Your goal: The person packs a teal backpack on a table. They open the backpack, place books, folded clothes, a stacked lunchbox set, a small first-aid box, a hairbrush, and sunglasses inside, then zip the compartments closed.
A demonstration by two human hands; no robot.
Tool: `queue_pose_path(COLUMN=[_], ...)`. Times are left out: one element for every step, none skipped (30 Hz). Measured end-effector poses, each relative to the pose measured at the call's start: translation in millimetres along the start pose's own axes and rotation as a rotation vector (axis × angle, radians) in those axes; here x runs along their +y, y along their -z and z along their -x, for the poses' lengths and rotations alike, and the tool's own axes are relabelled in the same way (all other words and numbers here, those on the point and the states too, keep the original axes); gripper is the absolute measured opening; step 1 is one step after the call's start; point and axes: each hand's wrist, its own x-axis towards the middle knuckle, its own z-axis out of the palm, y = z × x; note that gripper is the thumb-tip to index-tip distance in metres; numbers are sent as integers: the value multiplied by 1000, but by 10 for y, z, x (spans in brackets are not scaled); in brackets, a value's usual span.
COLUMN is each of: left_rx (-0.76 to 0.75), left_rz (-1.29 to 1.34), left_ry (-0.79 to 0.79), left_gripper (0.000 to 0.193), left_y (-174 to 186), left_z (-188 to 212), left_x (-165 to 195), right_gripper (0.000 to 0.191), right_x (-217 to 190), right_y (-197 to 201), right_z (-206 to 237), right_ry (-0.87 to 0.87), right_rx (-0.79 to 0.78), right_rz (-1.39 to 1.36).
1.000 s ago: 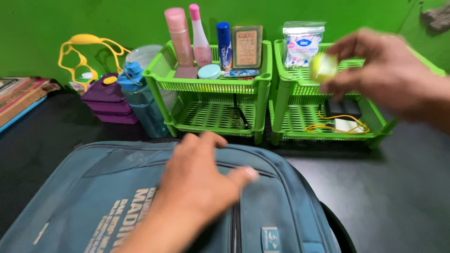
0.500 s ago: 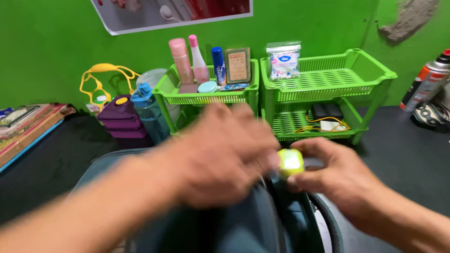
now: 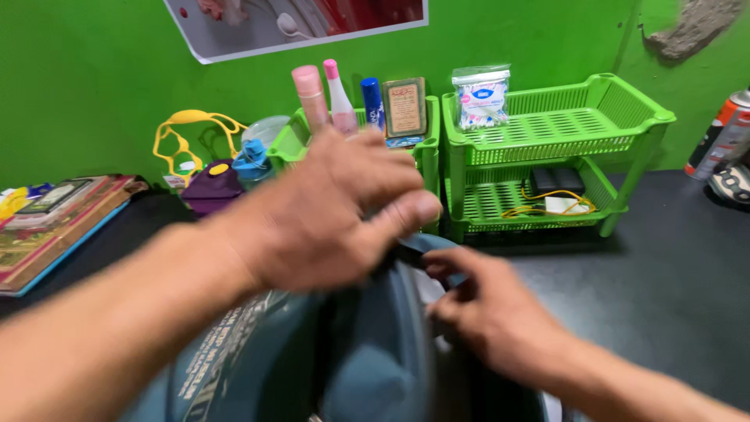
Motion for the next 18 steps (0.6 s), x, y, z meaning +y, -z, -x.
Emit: queue_pose_path(left_rx=[5, 12, -24, -60, -87, -115, -143, -187, -232, -274, -198, -126, -55, -25, 5, 35, 93, 147], left_rz=[73, 147, 181, 219, 257, 297, 337, 373, 407, 437, 458, 479, 503, 524, 542, 557, 541, 527], left_ry=[21, 41, 46, 51, 34, 16, -2, 50, 103, 163, 154, 146, 140, 200, 261, 320, 318, 316], left_gripper=[21, 15, 15, 17, 19, 21, 24, 26, 29, 31, 31, 31, 32, 31, 32, 32, 33, 34], left_y=[-114, -253, -432, -623, -813, -1002, -1167, -1297, -1390, -1445, -1472, -1480, -1475, -1464, -1459, -1458, -1469, -1493], left_z=[-11, -2, 13, 45, 92, 140, 176, 205, 220, 203, 161, 88, -7, -108, -226, -347, -468, -581], left_x=[111, 222, 325, 400, 439, 446, 408, 333, 237, 122, -7, -129, -242, -350, -448, -556, -658, -758], right_gripper=[50, 47, 44, 40, 36, 36, 35, 34, 34, 34, 34, 34, 34, 34, 35, 36, 36, 37], right_x=[35, 57, 78, 103, 107, 97, 68, 23, -33, -103, -178, -248, -306, -341, -357, -359, -347, -316], right_y=[149, 341, 515, 692, 888, 1044, 1191, 1324, 1439, 1529, 1600, 1664, 1713, 1742, 1756, 1761, 1766, 1763], right_z=[-69, -160, -264, -346, -435, -556, -667, -772, -873, -995, -1135, -1291, -1460, -1640, -1832, -2031, -2218, -2389], right_ry=[-48, -16, 16, -46, -110, -91, -73, -54, -33, -6, 22, 6, -14, -34, -99, -163, -230, -280], right_rx=[96, 152, 205, 252, 302, 325, 348, 369, 372, 368, 364, 361, 356, 347, 363, 382, 401, 398], right_rz=[25, 21, 18, -8, -33, -17, -1, 15, 74, 133, 189, 204, 219, 233, 218, 201, 185, 201])
